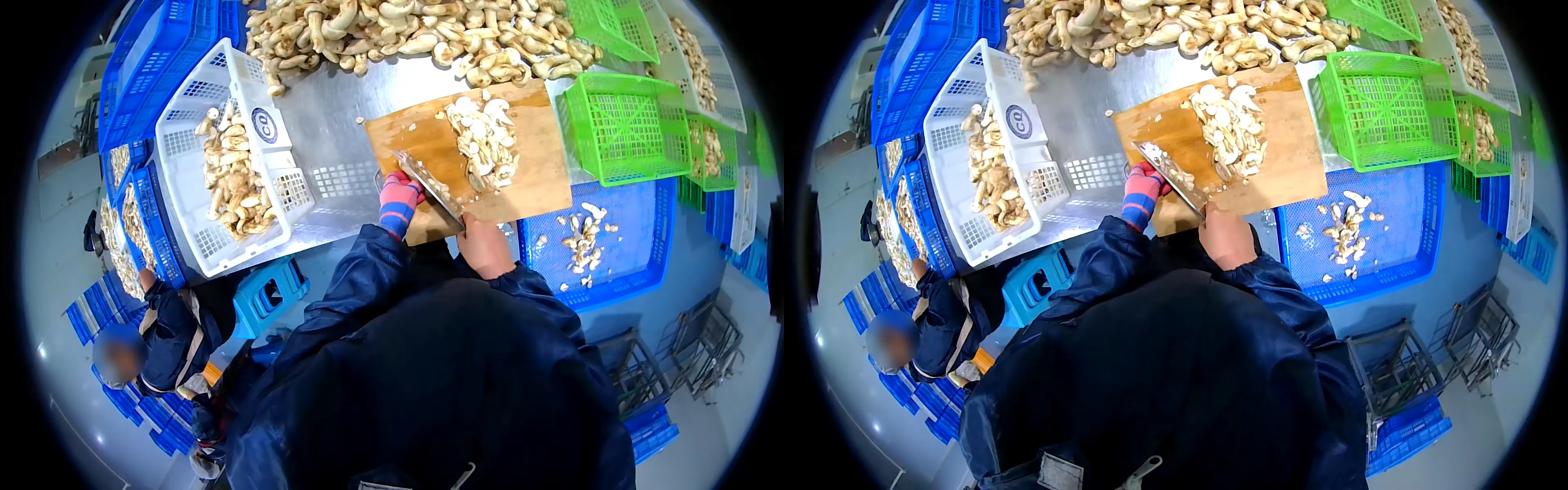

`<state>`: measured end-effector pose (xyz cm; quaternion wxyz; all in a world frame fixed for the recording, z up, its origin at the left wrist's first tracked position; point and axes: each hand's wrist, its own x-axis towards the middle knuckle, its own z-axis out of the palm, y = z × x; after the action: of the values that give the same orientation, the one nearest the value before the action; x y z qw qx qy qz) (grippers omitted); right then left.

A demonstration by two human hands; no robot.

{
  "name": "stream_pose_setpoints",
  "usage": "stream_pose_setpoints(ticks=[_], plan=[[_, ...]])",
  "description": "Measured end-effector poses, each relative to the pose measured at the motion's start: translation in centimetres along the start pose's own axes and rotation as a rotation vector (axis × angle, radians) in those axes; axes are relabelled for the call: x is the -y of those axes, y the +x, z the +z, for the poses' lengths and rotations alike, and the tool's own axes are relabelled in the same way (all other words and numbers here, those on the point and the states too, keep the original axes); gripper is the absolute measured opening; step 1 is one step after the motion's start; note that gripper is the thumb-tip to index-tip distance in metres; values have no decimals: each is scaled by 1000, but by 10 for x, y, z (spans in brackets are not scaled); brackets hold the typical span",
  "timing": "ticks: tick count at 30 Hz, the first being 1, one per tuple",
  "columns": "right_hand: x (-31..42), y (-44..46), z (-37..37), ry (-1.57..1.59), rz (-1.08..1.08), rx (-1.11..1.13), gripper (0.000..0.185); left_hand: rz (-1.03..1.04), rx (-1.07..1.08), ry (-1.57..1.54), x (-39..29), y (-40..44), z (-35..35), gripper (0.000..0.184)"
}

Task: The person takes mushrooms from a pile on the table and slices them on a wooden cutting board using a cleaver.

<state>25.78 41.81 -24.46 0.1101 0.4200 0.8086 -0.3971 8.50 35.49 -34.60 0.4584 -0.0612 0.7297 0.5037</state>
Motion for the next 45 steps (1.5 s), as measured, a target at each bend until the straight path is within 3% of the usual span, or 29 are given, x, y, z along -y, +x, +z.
stream_pose_setpoints(ticks=[2,5,6,8,10,12,13,15,17,20,22,25,29,31,34,38,41,42,45], plan=[[3,-5,-5,-44,17,6,19,450,-13,496,30,23,-14,32],[11,-26,-6,-41,31,32,21,844,-33,1035,85,77,-44,32],[10,-32,-3,-35,25,37,21,758,1,1070,56,48,-39,33],[15,-44,-6,-9,12,61,22,486,0,902,72,56,-46,34],[19,-47,-8,-13,32,76,22,465,66,509,82,61,-47,32],[18,-46,-6,-20,57,83,23,431,88,351,87,64,-51,30],[17,-44,-5,-24,69,84,23,413,83,388,76,57,-48,28],[15,-41,-1,-25,90,84,23,455,112,763,45,39,-38,26],[16,-39,-2,-15,111,92,24,555,175,1442,-19,-1,-17,25],[21,-38,-11,38,162,134,27,846,96,1511,23,30,-31,27],[17,-38,-8,53,146,128,27,661,68,1181,53,56,-39,31],[20,-36,-11,60,163,132,26,496,53,958,66,69,-40,41],[23,-29,-12,71,177,156,24,392,75,931,59,67,-37,46],[24,-15,-4,68,93,75,21,296,99,741,43,52,-32,47],[27,24,23,95,33,-41,20,70,134,211,-18,-1,-9,44],[15,63,29,115,-119,-35,20,-112,82,283,-20,3,-15,36],[14,59,-20,219,122,91,23,-129,164,-56,-13,4,-27,29],[5,59,-21,242,142,32,24,-169,160,-69,-23,-2,-29,29],[-19,52,-12,244,169,-119,26,-161,55,317,-37,-1,-21,37]])
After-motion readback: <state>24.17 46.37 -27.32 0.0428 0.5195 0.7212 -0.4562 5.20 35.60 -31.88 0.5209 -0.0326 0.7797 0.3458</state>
